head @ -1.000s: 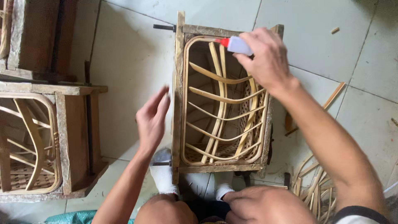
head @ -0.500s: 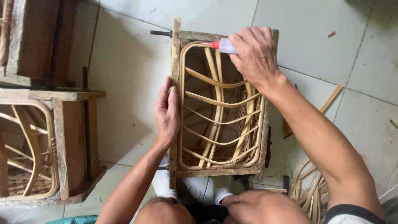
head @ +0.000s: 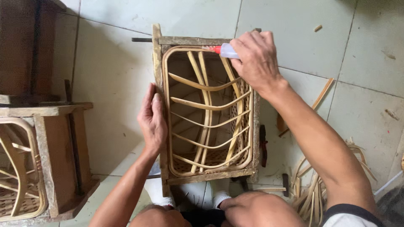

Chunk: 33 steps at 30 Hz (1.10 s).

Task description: The person inserts curved bamboo strips into a rectangular basket frame, secures them with a hammer, and applies glue along the joints. They then cut a long bamboo strip with scissors and begin inserting it into the frame.

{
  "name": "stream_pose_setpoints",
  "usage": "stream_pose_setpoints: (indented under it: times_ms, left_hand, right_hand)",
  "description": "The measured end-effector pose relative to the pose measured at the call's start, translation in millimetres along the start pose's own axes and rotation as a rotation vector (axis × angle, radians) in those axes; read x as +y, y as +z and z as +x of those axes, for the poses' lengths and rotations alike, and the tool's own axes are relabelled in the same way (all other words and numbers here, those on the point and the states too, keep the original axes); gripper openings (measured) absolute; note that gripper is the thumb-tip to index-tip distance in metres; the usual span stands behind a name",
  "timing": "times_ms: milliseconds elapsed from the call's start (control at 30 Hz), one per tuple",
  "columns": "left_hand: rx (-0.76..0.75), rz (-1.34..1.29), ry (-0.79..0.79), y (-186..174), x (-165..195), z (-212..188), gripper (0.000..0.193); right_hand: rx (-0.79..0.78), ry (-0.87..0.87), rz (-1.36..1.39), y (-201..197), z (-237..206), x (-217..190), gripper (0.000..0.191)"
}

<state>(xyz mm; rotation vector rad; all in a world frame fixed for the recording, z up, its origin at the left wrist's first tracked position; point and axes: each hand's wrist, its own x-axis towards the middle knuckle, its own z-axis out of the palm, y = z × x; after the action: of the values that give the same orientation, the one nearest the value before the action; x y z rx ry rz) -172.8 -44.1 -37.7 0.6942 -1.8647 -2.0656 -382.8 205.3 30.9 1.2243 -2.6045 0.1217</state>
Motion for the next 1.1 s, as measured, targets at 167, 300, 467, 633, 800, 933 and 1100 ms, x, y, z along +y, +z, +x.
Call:
stream_pose_setpoints:
  times_ms: [167, 300, 467, 633, 800, 933, 1100]
  left_hand:
    - [-0.002, -0.019, -0.010, 1, 0, -2, 0.046]
    - [-0.019, -0.034, -0.002, 3, 1, -2, 0.049]
    - [-0.023, -0.002, -0.001, 2, 1, -1, 0.050]
    - [-0.026, 0.030, 0.034, 2, 0, -2, 0.050]
    - [-0.055, 0.070, 0.030, 0, 2, -3, 0.052]
    - [-0.051, 0.073, 0.054, 2, 4, -3, 0.053]
    - [-0.048, 0.119, 0.064, 4, 8, -3, 0.052]
  right_hand:
    - [0.000, 0.062, 0.049, -24, -20, 14, 0.027]
    - [0.013, 0.069, 0.020, -24, -24, 15, 0.025]
    - [0.006, 0.041, -0.014, -17, -20, 18, 0.024]
    - [0.018, 0.074, -0.025, -33, -37, 37, 0.025]
    - [0.016, 0.106, -0.041, -28, -54, 49, 0.022]
    - [0.008, 0.106, -0.044, -18, -60, 53, 0.027]
    - [-0.020, 0.099, -0.060, -24, -62, 54, 0.026]
